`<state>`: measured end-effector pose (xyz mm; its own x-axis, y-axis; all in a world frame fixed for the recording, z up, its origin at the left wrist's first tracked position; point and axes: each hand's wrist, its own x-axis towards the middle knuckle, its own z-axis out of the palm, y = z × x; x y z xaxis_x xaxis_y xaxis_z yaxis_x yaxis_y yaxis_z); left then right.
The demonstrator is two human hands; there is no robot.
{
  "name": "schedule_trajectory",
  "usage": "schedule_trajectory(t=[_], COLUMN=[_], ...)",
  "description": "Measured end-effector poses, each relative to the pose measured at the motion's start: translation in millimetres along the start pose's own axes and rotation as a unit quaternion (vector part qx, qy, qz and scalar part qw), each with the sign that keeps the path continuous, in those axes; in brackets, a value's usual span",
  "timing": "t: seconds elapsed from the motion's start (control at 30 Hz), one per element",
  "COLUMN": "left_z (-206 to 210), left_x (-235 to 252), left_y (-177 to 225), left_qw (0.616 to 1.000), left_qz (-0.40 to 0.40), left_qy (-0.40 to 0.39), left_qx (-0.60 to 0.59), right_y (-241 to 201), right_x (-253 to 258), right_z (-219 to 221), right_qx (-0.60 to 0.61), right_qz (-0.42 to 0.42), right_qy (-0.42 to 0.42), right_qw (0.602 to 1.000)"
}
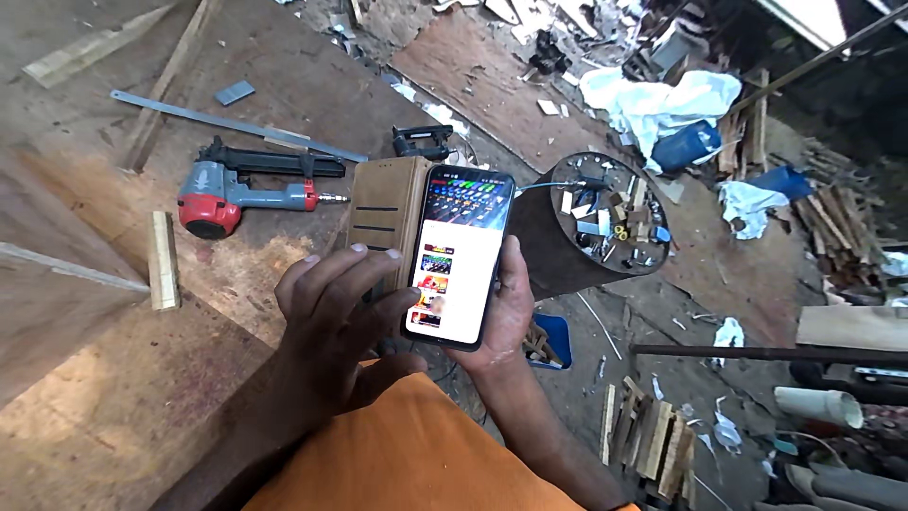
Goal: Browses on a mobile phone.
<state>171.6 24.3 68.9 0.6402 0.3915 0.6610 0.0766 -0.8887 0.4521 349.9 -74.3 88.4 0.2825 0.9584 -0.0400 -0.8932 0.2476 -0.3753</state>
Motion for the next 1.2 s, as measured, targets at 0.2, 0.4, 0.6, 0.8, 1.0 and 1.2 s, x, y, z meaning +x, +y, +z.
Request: schedule_trajectory(t=[0.2,0.4,0.6,0.8,1.0,1.2], left_z=[0.7,1.7,2.3,-0.7,0.9,1.6], left_x=[2.1,4.0,4.6,21.9,47.0,47.7], left_y=[-2.9,-4.3,-4.9,1.3,3.3,2.4], left_qw=[1.0,1.0,1.0,0.998,0.997,0.995], left_qz=[0.006,0.008,0.0,-0.036,-0.03,-0.017], left_qy=[0.001,0.003,0.007,-0.009,-0.032,-0.049], left_qx=[0.012,0.014,0.011,0.043,0.069,0.087], right_y=[-0.5,-1.3,0.7,6.9,17.1,16.3], right_x=[1.7,2.5,2.7,0.8,-3.7,-4.8], right_z=[-1.4,-2.3,-2.7,-2.4,-0.1,-0.6], right_qx=[0.003,0.007,-0.004,-0.023,-0.067,-0.054], right_qz=[-0.002,0.0,-0.007,0.017,0.044,0.038], right_qy=[-0.012,-0.01,-0.006,-0.025,-0.018,-0.037], right_qw=[1.0,1.0,1.0,0.999,0.997,0.997])
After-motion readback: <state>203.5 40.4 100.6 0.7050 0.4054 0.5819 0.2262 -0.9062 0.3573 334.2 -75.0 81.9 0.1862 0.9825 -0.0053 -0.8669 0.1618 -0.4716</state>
